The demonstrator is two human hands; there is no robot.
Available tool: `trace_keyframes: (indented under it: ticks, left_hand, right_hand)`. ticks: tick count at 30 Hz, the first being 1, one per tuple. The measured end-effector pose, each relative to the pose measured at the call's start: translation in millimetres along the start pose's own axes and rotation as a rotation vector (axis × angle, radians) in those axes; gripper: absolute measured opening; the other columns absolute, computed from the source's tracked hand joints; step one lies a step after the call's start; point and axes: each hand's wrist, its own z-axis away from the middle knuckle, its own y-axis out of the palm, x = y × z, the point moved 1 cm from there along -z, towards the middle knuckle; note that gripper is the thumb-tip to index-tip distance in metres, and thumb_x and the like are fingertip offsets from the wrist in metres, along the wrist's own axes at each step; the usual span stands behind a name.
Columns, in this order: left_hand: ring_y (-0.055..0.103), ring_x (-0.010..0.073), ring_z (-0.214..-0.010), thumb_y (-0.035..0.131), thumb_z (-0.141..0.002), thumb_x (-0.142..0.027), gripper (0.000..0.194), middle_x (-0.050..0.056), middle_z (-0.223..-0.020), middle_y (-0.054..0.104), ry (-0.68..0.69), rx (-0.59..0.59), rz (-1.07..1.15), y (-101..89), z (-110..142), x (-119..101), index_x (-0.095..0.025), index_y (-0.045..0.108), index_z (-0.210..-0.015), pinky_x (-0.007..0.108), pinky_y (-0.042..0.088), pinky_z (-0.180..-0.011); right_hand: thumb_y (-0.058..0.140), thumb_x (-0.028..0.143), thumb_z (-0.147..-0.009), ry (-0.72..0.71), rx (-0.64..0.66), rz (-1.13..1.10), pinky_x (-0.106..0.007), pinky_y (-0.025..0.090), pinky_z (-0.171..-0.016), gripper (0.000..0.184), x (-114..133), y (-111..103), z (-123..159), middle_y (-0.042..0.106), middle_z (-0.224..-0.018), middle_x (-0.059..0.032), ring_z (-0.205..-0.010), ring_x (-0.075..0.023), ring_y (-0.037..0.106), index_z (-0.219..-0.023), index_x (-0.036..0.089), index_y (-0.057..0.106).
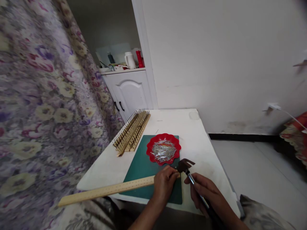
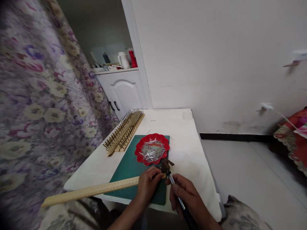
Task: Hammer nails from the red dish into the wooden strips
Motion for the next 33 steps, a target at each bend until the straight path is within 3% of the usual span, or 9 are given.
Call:
trace_keyframes:
  ticks: [8,19,25,29,33]
  left_hand:
    - [0.055,0.0128,-0.066,0.051,-0.081,-0.016,0.019,0.0,-0.067,0.057,0.009,0.012,-0.035,1.2,2,4,-0.017,0.061,-0.065,0.021,0.033,-0.058]
    - [0.058,0.014,-0.068,0.055,-0.081,-0.021,0.016,0.001,-0.071,0.061,0.003,0.017,0.015,0.0,2,3,-0.019,0.067,-0.07,0.022,0.037,-0.061]
    - [0.058,0.015,-0.073,0.054,-0.083,-0.021,0.013,0.002,-0.076,0.061,0.064,0.043,-0.024,-26.6,6,3,-0.018,0.064,-0.077,0.023,0.04,-0.065]
    - [0.057,0.0149,-0.075,0.048,-0.087,-0.021,0.015,0.002,-0.079,0.061,0.109,-0.022,-0.119,-54.8,-16,2,-0.019,0.06,-0.079,0.023,0.039,-0.068]
    - [0.057,0.0161,-0.078,0.053,-0.082,-0.019,0.009,0.002,-0.081,0.063,0.08,0.049,-0.342,-57.2,-55,8,-0.019,0.059,-0.076,0.023,0.037,-0.066]
  right_hand:
    - [0.053,0.043,-0.085,0.057,-0.01,0.067,-0.013,0.021,-0.027,0.031,-5,5,-2,0.059,-0.048,0.0059,-0.025,-0.0038,0.037,-0.101,0.016,0.049]
    - [0.053,0.042,-0.086,0.008,-0.037,0.052,-0.012,0.023,-0.028,0.029,-4,1,-4,0.058,-0.05,0.0061,-0.028,-0.0029,0.037,-0.101,0.017,0.049]
    - [0.054,0.043,-0.085,-0.017,-0.098,0.002,-0.011,0.021,-0.026,0.029,-1,-4,-7,0.058,-0.05,0.0066,-0.024,-0.0012,0.033,-0.098,0.017,0.048]
    - [0.052,0.039,-0.088,-0.044,-0.14,-0.016,-0.01,0.023,-0.027,0.025,-3,-9,-10,0.057,-0.051,0.0065,-0.026,-0.0013,0.036,-0.098,0.017,0.049]
    - [0.054,0.041,-0.086,-0.054,-0.136,-0.01,-0.011,0.022,-0.026,0.027,-4,-10,-12,0.059,-0.051,0.006,-0.025,-0.0013,0.036,-0.097,0.017,0.049]
